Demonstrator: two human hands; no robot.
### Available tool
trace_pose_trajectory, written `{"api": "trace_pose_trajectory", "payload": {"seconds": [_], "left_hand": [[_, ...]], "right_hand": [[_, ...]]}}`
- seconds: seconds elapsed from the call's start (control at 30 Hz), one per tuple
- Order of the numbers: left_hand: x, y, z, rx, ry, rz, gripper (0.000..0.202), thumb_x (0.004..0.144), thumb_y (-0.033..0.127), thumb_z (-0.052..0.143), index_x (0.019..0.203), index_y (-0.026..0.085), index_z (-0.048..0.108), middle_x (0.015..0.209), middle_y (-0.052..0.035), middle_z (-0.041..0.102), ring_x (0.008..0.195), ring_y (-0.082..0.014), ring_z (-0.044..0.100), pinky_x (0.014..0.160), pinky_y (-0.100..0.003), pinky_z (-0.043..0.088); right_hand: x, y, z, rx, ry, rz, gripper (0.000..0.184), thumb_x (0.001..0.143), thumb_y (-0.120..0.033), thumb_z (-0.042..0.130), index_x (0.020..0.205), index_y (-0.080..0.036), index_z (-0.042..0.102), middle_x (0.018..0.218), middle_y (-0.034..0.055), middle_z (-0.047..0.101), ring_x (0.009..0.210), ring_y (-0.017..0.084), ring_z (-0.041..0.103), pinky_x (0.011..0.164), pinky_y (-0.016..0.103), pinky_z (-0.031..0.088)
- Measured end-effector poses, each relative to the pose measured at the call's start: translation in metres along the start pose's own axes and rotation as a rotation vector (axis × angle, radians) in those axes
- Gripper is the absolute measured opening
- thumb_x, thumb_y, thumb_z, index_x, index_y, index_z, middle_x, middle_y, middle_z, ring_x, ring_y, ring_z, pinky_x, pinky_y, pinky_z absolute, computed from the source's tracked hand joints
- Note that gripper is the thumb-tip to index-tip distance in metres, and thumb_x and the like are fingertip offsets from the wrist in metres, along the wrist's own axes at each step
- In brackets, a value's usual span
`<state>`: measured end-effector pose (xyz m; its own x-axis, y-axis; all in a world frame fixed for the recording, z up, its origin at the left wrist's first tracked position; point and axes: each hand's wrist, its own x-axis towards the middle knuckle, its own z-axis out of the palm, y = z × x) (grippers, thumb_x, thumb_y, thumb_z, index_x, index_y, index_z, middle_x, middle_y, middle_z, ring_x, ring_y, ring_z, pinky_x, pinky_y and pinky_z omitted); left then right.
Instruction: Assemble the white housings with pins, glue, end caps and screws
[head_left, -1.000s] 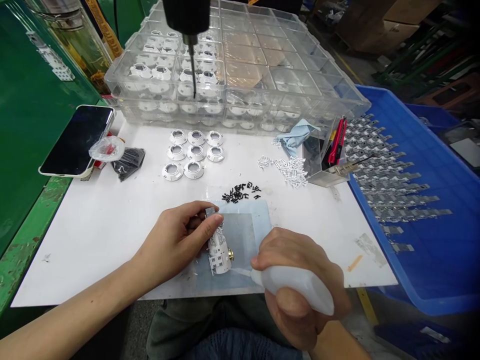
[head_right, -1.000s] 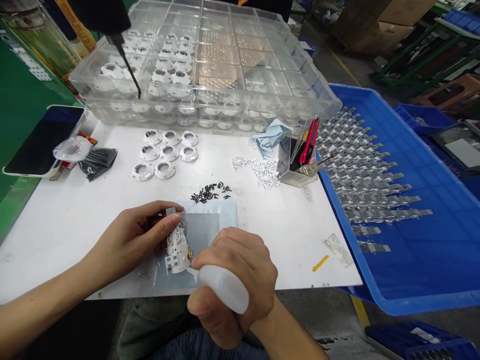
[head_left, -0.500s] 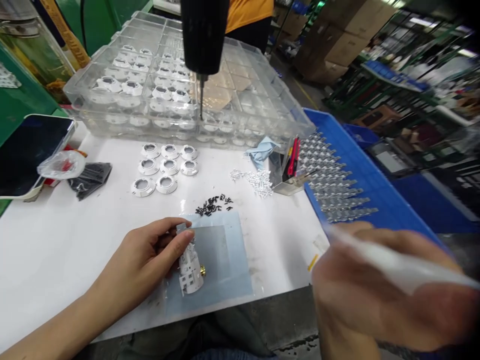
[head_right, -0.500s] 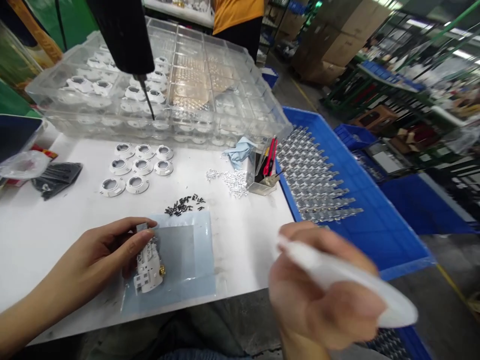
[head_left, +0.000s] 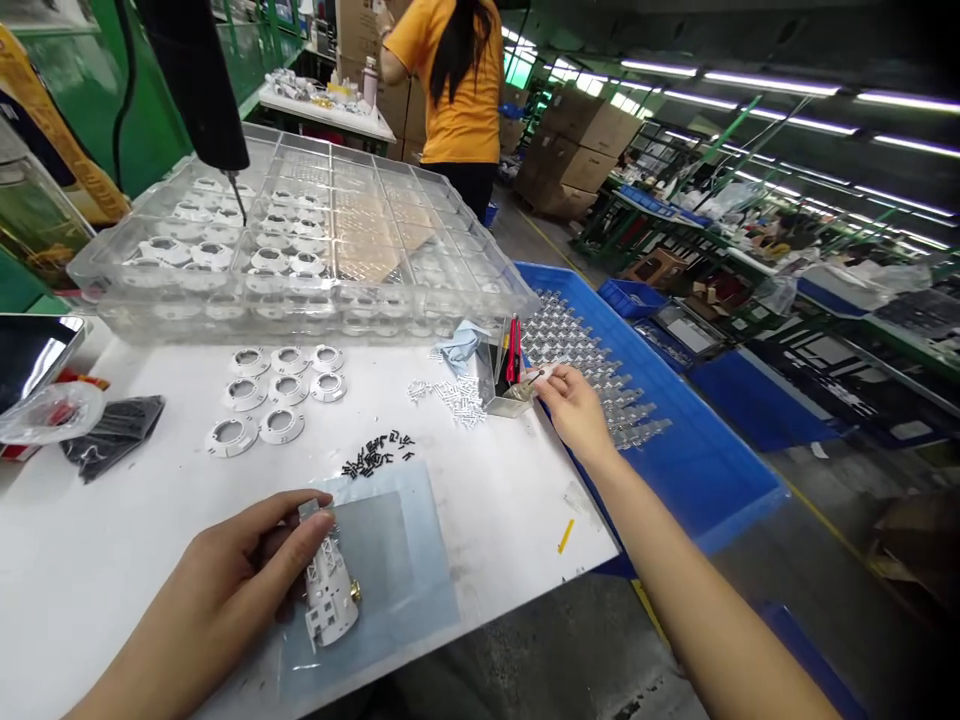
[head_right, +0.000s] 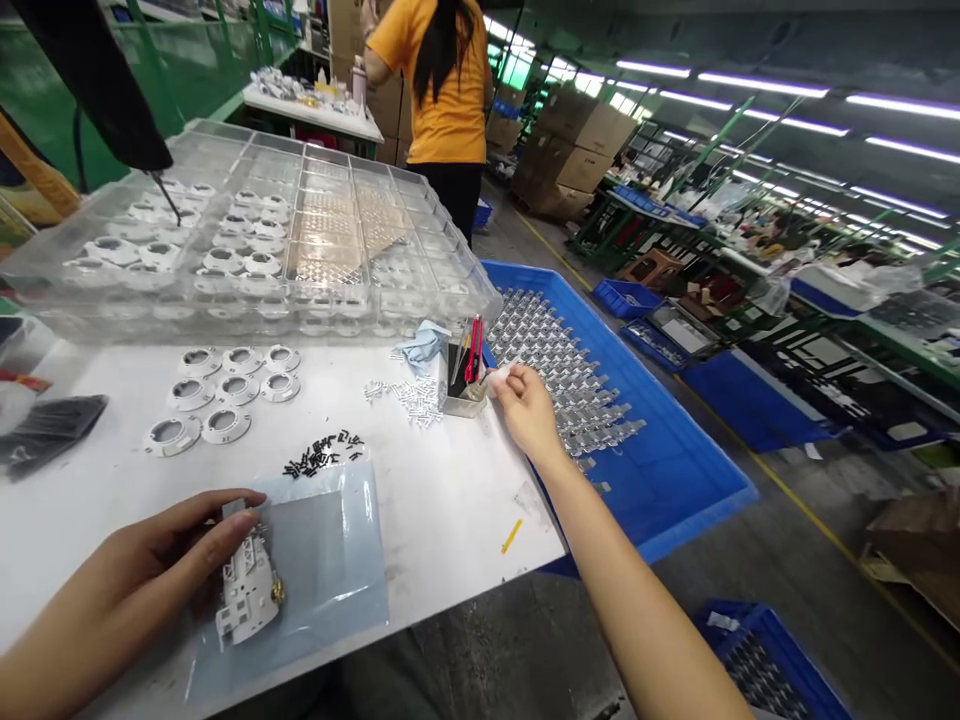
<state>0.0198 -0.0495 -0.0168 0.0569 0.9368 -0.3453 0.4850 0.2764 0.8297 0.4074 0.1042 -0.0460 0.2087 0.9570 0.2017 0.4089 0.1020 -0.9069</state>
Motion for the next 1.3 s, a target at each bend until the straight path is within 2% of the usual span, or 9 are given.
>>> {"api": "trace_pose_trajectory", "payload": {"seconds": [0.13, 0.3, 0.53, 0.67, 0.8, 0.97, 1.1, 1.2, 1.3], "left_hand": [[0.0, 0.001, 0.002, -0.072, 0.001, 0.022, 0.053, 0.091, 0.073, 0.052, 0.104, 0.024, 0.066, 0.056, 0.0045, 0.056, 0.055, -0.0205, 0.059, 0.057, -0.029, 0.043], [0.0, 0.006, 0.002, -0.144, 0.013, 0.015, 0.051, 0.089, 0.071, 0.057, 0.101, 0.023, 0.069, 0.056, 0.0041, 0.055, 0.054, -0.0206, 0.057, 0.054, -0.029, 0.042], [0.0, 0.007, -0.003, -0.134, -0.034, 0.017, 0.051, 0.09, 0.07, 0.057, 0.1, 0.021, 0.067, 0.057, 0.0042, 0.055, 0.057, -0.0204, 0.058, 0.057, -0.029, 0.041], [0.0, 0.007, -0.004, -0.147, -0.056, 0.014, 0.048, 0.091, 0.066, 0.059, 0.103, 0.02, 0.067, 0.06, 0.004, 0.057, 0.059, -0.0209, 0.061, 0.057, -0.029, 0.043], [0.0, 0.009, -0.006, -0.171, -0.052, 0.043, 0.046, 0.093, 0.063, 0.057, 0.103, 0.02, 0.069, 0.059, 0.0035, 0.058, 0.057, -0.0209, 0.06, 0.058, -0.03, 0.046], [0.001, 0.009, -0.01, -0.145, -0.099, 0.058, 0.044, 0.096, 0.06, 0.055, 0.104, 0.019, 0.07, 0.06, 0.0032, 0.059, 0.058, -0.0204, 0.061, 0.06, -0.031, 0.048], [0.001, 0.007, -0.01, -0.143, -0.097, 0.062, 0.043, 0.097, 0.059, 0.056, 0.109, 0.02, 0.069, 0.063, 0.0032, 0.061, 0.06, -0.0198, 0.063, 0.062, -0.03, 0.049], [0.002, 0.005, -0.009, -0.143, -0.091, 0.067, 0.041, 0.097, 0.059, 0.056, 0.107, 0.02, 0.068, 0.063, 0.0035, 0.062, 0.06, -0.0189, 0.062, 0.061, -0.029, 0.049], [0.002, 0.004, -0.008, -0.135, -0.081, 0.065, 0.041, 0.098, 0.059, 0.056, 0.107, 0.02, 0.067, 0.062, 0.0037, 0.061, 0.059, -0.0188, 0.062, 0.06, -0.029, 0.048]], "right_hand": [[-0.004, -0.013, -0.005, -0.053, 0.064, -0.115, 0.025, 0.086, -0.033, 0.076, 0.103, -0.018, 0.067, 0.102, 0.0075, 0.077, 0.093, 0.021, 0.073, 0.083, 0.038, 0.062], [-0.011, -0.07, -0.006, -0.186, 0.433, -0.397, 0.031, 0.099, -0.037, 0.049, 0.127, -0.022, 0.052, 0.126, 0.0108, 0.066, 0.112, 0.022, 0.066, 0.097, 0.042, 0.054], [0.034, -0.127, 0.062, -0.864, -0.152, -0.363, 0.019, 0.084, -0.028, 0.068, 0.095, -0.017, 0.078, 0.098, 0.0134, 0.077, 0.094, 0.03, 0.07, 0.087, 0.04, 0.053], [0.061, -0.129, 0.085, -1.026, -0.216, -0.289, 0.006, 0.073, -0.015, 0.072, 0.075, -0.012, 0.076, 0.087, 0.0186, 0.076, 0.094, 0.037, 0.071, 0.084, 0.045, 0.053], [0.061, -0.148, 0.068, -0.992, -0.172, -0.388, 0.006, 0.075, -0.017, 0.07, 0.075, -0.013, 0.074, 0.096, 0.0181, 0.075, 0.103, 0.039, 0.069, 0.091, 0.05, 0.051], [0.022, -0.183, 0.032, -0.538, -0.024, -0.55, 0.012, 0.086, -0.015, 0.057, 0.077, -0.022, 0.061, 0.111, 0.0121, 0.076, 0.106, 0.027, 0.072, 0.089, 0.042, 0.056], [-0.037, -0.18, 0.023, 0.282, -0.073, -0.461, 0.024, 0.085, -0.004, 0.054, 0.075, -0.025, 0.06, 0.061, -0.0012, 0.061, 0.067, 0.02, 0.07, 0.074, 0.042, 0.06], [-0.087, -0.158, 0.03, 0.257, -0.178, -0.336, 0.015, 0.09, -0.01, 0.063, 0.082, -0.023, 0.064, 0.057, -0.0056, 0.054, 0.049, 0.014, 0.056, 0.052, 0.032, 0.058], [-0.131, -0.13, 0.046, -0.043, -0.551, -0.401, 0.01, 0.093, -0.014, 0.068, 0.096, -0.023, 0.068, 0.077, -0.0014, 0.069, 0.061, 0.012, 0.065, 0.052, 0.023, 0.051]]}}
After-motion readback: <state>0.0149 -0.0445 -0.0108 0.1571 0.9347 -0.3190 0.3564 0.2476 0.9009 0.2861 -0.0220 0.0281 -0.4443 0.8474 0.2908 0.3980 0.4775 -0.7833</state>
